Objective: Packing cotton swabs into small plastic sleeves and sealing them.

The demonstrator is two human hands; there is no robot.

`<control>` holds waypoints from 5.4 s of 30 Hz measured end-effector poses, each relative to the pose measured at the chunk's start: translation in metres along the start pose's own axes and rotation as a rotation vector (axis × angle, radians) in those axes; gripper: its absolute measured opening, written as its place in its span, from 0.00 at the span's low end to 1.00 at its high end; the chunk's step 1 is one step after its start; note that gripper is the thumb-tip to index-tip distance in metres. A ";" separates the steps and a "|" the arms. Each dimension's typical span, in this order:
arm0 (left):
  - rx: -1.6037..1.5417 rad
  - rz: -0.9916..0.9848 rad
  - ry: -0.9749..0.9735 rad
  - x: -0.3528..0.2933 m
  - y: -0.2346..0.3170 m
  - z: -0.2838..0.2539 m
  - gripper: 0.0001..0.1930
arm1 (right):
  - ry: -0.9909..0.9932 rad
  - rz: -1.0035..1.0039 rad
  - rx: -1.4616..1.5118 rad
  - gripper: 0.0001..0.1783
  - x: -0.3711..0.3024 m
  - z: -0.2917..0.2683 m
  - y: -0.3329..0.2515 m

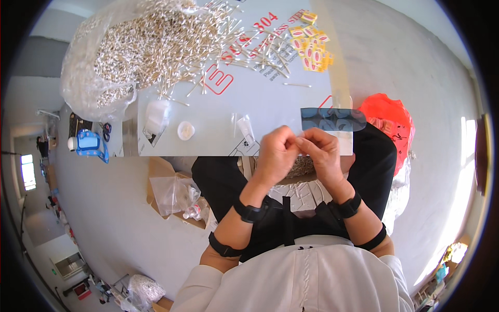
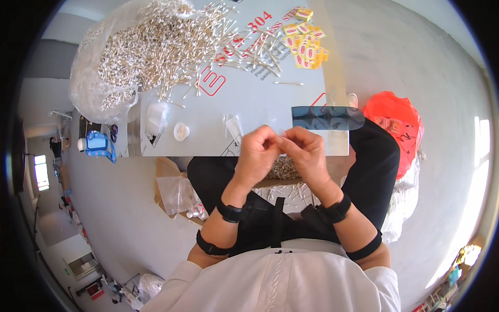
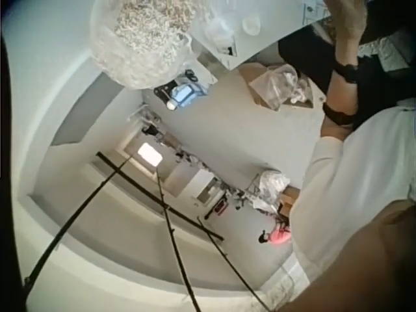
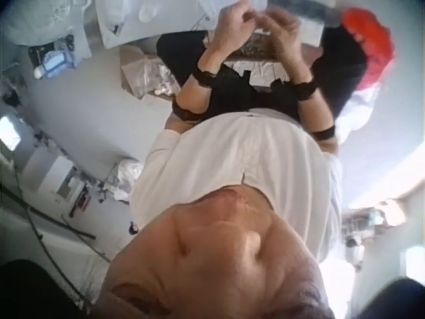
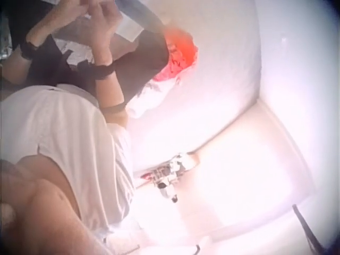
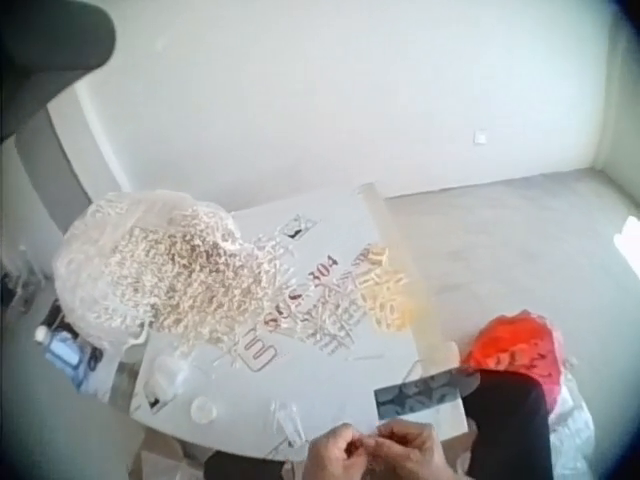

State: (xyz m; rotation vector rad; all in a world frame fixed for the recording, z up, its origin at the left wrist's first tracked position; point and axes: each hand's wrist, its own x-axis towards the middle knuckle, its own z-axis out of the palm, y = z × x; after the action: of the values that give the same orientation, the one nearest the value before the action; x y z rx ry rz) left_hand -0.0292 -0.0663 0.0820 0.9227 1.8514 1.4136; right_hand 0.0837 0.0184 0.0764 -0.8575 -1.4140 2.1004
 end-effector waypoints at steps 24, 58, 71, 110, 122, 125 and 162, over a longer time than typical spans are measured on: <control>0.195 0.340 -0.280 0.084 0.021 0.161 0.05 | 0.590 -0.174 -0.340 0.13 -0.028 -0.159 0.005; 0.196 0.237 -0.529 0.145 -0.012 0.137 0.10 | 0.770 0.163 0.614 0.06 0.013 -0.128 0.039; 0.554 0.338 -0.493 0.151 -0.020 0.122 0.05 | 0.749 0.152 0.421 0.08 0.018 -0.112 0.055; 0.613 0.396 -0.285 0.124 -0.028 0.094 0.07 | 0.831 0.136 -0.274 0.14 0.016 -0.113 0.072; 0.686 -0.093 0.392 0.005 -0.067 -0.065 0.16 | 0.407 -0.200 -0.091 0.07 -0.005 -0.056 0.034; 0.930 0.291 0.312 -0.010 -0.069 -0.050 0.25 | 0.268 -0.107 -0.157 0.06 -0.003 -0.036 0.046; 1.025 -0.246 0.509 0.136 -0.085 -0.188 0.10 | 0.107 -0.066 -0.572 0.05 0.024 -0.006 0.069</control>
State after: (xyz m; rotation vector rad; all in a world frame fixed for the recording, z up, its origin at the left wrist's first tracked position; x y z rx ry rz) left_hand -0.2720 -0.0698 0.0337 0.7388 3.0449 0.4912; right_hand 0.0684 0.0131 0.0045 -1.0920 -1.9882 1.5854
